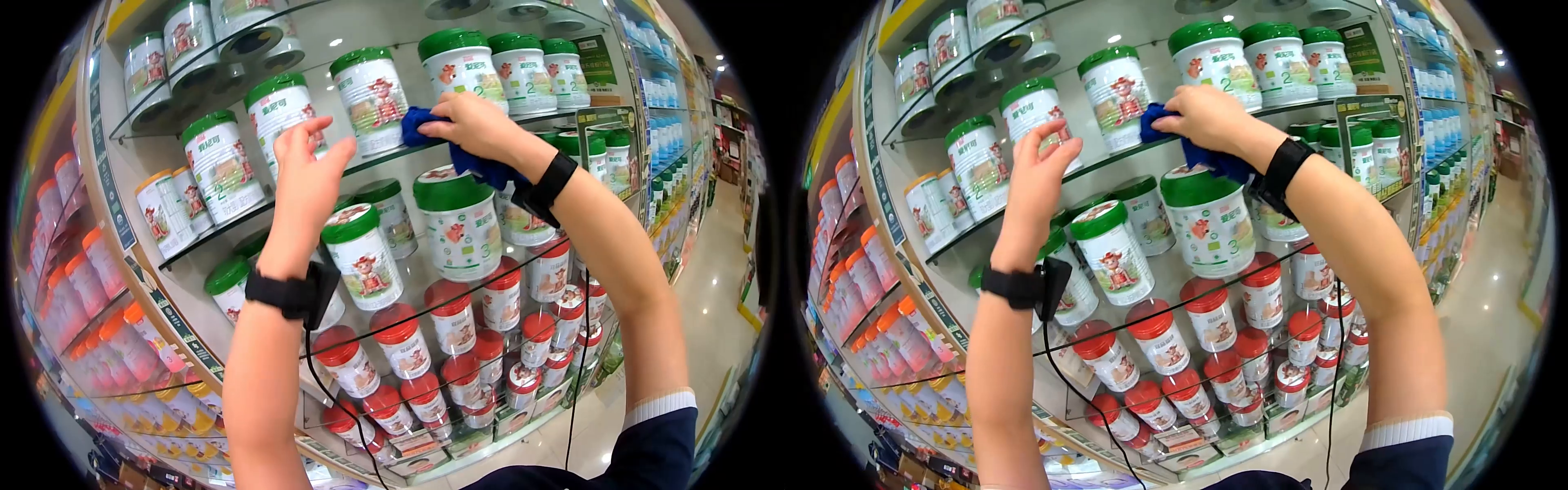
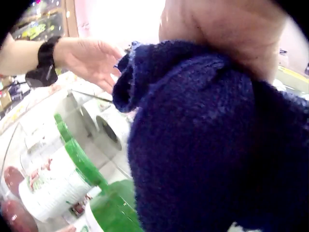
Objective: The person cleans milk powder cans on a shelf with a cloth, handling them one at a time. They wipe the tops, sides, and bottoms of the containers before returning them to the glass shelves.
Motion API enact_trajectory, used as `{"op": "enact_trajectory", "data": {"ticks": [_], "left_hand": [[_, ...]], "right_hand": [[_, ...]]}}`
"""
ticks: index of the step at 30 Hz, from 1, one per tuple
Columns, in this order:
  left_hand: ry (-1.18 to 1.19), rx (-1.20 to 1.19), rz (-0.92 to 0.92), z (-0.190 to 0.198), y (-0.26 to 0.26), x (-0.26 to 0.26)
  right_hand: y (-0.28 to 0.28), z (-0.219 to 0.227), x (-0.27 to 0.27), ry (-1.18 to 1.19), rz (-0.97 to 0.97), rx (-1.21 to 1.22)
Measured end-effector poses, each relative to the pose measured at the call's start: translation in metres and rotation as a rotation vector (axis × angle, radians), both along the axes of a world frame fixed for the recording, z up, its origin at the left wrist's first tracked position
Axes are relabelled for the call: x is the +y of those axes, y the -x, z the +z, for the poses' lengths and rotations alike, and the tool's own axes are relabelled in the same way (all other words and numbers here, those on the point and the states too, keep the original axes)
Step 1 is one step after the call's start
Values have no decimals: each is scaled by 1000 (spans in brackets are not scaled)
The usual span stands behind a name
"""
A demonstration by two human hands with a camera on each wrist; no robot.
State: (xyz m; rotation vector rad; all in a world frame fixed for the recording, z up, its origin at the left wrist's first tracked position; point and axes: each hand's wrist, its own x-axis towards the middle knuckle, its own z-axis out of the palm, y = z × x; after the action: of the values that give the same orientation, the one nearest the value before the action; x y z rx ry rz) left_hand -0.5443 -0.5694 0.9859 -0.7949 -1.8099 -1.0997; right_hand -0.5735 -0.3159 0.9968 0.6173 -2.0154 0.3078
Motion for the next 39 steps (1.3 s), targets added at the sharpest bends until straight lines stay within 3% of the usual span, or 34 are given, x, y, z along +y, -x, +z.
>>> {"op": "enact_trajectory", "data": {"ticks": [2, 4, 7, 11, 16, 19, 30, 34, 39], "left_hand": [[-25, -116, 35, 21, 3, 18], [-44, -264, -17, 38, 17, 29], [-37, -422, -46, 56, 24, 48], [84, -608, 128, 78, 53, 66], [43, -638, 329, 101, 83, 84], [100, -802, 172, 111, 82, 88], [-139, -832, 245, 111, 91, 88], [-196, -776, -69, 104, 64, 96], [-302, -522, -317, 98, 33, 89]], "right_hand": [[-9, -1, 9, 119, 260, -101], [-20, -20, 23, 307, 430, -10], [-45, -60, 46, 846, 892, -211], [-59, -119, 97, 951, 833, -364], [-90, -173, 150, 1035, 854, -547], [-111, -188, 174, 1116, 886, -610], [-87, -246, 211, 1269, 1051, -792], [-71, -264, 205, 1329, 1069, -847], [-64, -278, 176, 1429, 1141, -1056]]}}
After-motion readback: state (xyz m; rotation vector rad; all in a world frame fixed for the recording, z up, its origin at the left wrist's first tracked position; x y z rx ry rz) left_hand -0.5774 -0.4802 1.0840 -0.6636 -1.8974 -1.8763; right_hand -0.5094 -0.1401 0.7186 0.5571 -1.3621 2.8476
